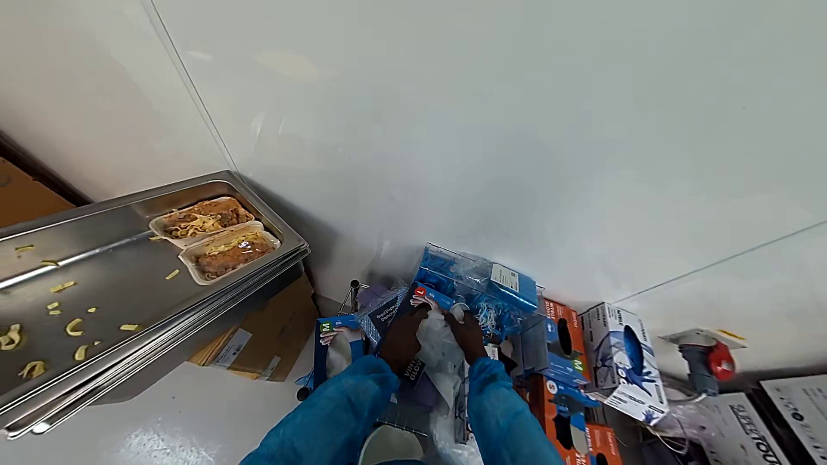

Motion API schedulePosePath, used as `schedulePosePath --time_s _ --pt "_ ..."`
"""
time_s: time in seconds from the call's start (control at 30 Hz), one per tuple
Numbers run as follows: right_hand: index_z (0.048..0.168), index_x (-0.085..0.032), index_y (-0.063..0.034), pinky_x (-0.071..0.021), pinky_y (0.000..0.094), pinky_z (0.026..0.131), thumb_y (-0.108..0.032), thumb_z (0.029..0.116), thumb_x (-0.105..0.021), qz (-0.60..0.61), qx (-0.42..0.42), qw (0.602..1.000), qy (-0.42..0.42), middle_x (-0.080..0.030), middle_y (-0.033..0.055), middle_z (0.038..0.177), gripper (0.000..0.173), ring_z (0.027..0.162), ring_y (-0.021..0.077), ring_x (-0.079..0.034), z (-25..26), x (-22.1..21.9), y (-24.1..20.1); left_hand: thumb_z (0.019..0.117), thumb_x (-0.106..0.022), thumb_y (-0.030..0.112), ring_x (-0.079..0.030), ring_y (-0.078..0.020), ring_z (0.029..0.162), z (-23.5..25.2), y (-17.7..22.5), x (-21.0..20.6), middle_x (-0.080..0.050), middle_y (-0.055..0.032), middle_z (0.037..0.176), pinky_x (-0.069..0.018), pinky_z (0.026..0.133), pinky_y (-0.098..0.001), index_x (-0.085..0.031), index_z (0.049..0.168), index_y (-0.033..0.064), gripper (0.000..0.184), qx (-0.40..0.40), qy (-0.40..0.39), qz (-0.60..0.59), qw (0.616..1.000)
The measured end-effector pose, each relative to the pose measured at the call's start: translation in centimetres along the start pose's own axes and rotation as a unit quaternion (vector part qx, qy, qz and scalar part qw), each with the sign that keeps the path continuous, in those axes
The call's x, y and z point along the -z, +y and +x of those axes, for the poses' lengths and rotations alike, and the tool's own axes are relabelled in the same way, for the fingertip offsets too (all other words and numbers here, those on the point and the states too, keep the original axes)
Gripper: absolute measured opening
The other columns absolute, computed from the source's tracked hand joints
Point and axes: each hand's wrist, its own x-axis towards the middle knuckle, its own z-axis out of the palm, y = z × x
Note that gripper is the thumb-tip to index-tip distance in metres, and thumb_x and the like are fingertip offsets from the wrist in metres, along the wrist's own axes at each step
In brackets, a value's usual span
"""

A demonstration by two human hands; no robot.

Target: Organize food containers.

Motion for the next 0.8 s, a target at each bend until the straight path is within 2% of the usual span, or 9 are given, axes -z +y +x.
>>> schedulePosePath --time_s 0.07,0.13,0.27,0.37,0.43,0.5,0.57,0.67,0.8 --pt "0.122 -0.066 0.0046 -0.0487 0.0563 0.100 -0.039 0.0978 -0.068 -0.017 -0.007 1.000 0.003 -0.068 0.0265 0.115 0.050 0.112 0.0390 -0.065 0.3 -0.2 -0.5 0.0891 -0.063 -0.005 -0.062 -0.0383 0.122 0.1 0.3 0.6 -0.056 -0.0194 0.143 -0.0536 0.100 -0.0543 -0.061 0.139 0.0082 0.052 -0.004 0.015 0.091 0.996" --pt "0.131 -0.060 0.0050 -0.0483 0.0566 0.101 -0.036 0.0964 -0.070 -0.021 -0.015 1.000 -0.003 -0.066 0.0280 0.120 0.055 0.115 0.0401 -0.063 0.3 -0.1 -1.3 0.0898 -0.063 -0.005 -0.052 -0.0388 0.133 0.8 -0.5 0.1 -0.054 -0.0205 0.143 -0.0463 0.108 -0.0546 -0.063 0.136 0.0089 0.048 -0.055 0.031 0.191 0.980" --pt "0.142 -0.050 0.0046 -0.0484 0.0557 0.101 -0.032 0.0949 -0.072 -0.028 -0.003 1.000 -0.007 -0.063 0.0295 0.126 0.064 0.118 0.0410 -0.062 0.1 -0.3 -2.1 0.1016 -0.049 0.002 -0.053 -0.0404 0.133 2.9 -1.9 -0.2 -0.060 -0.0224 0.139 -0.0317 0.119 -0.0540 -0.060 0.134 -0.0020 0.034 -0.074 -0.091 0.293 0.949" --pt "0.141 -0.049 0.0051 -0.0488 0.0546 0.101 -0.032 0.0963 -0.071 -0.028 -0.003 1.000 -0.001 -0.064 0.0285 0.124 0.062 0.116 0.0399 -0.063 0.1 -0.6 -2.4 0.0982 -0.058 0.002 -0.058 -0.0438 0.126 3.0 0.5 2.7 -0.064 -0.0265 0.129 -0.0352 0.116 -0.0592 -0.062 0.128 -0.0054 0.031 -0.037 -0.197 0.301 0.932" --pt "0.140 -0.050 0.0053 -0.0490 0.0541 0.101 -0.031 0.0973 -0.069 -0.022 -0.008 1.000 0.008 -0.065 0.0282 0.123 0.060 0.115 0.0392 -0.064 -0.2 -0.6 -2.6 0.0957 -0.062 0.008 -0.057 -0.0445 0.127 3.0 1.2 4.8 -0.063 -0.0259 0.131 -0.0374 0.112 -0.0639 -0.058 0.136 -0.0020 0.042 -0.040 -0.255 0.258 0.931" --pt "0.140 -0.050 0.0043 -0.0489 0.0545 0.101 -0.030 0.0979 -0.068 -0.020 -0.008 1.000 0.017 -0.065 0.0279 0.123 0.058 0.116 0.0392 -0.064 -0.5 -0.6 -2.7 0.1028 -0.057 0.022 -0.059 -0.0457 0.125 2.3 0.5 5.4 -0.064 -0.0267 0.131 -0.0404 0.108 -0.0668 -0.050 0.145 -0.0009 0.049 -0.066 -0.271 0.191 0.941" --pt "0.141 -0.050 0.0038 -0.0484 0.0551 0.102 -0.030 0.0975 -0.068 -0.014 -0.004 1.000 0.027 -0.064 0.0280 0.125 0.058 0.118 0.0397 -0.063 -0.2 -0.8 -2.7 0.1025 -0.057 0.050 -0.054 -0.0464 0.132 0.8 0.2 4.8 -0.061 -0.0270 0.134 -0.0335 0.113 -0.0685 -0.054 0.141 -0.0011 0.064 -0.073 -0.277 0.190 0.939" --pt "0.142 -0.050 0.0040 -0.0478 0.0542 0.104 -0.030 0.0971 -0.069 -0.004 0.001 1.000 0.029 -0.063 0.0281 0.128 0.059 0.120 0.0397 -0.062 0.3 -1.2 -2.4 0.0832 -0.063 0.077 -0.028 -0.0458 0.150 -0.6 -0.8 2.4 -0.044 -0.0273 0.153 -0.0158 0.121 -0.0669 -0.056 0.138 -0.0011 0.096 -0.060 -0.261 0.261 0.927" --pt "0.142 -0.050 0.0055 -0.0480 0.0520 0.105 -0.029 0.1000 -0.066 0.176 0.036 0.982 0.049 -0.059 0.0283 0.134 0.056 0.124 0.0364 -0.059 0.2 -1.0 -0.9 0.0906 -0.066 0.056 -0.038 -0.0402 0.145 -0.4 -1.2 0.7 -0.056 -0.0210 0.143 -0.0116 0.124 -0.0617 -0.057 0.138 0.0003 0.073 -0.021 -0.148 0.197 0.969"
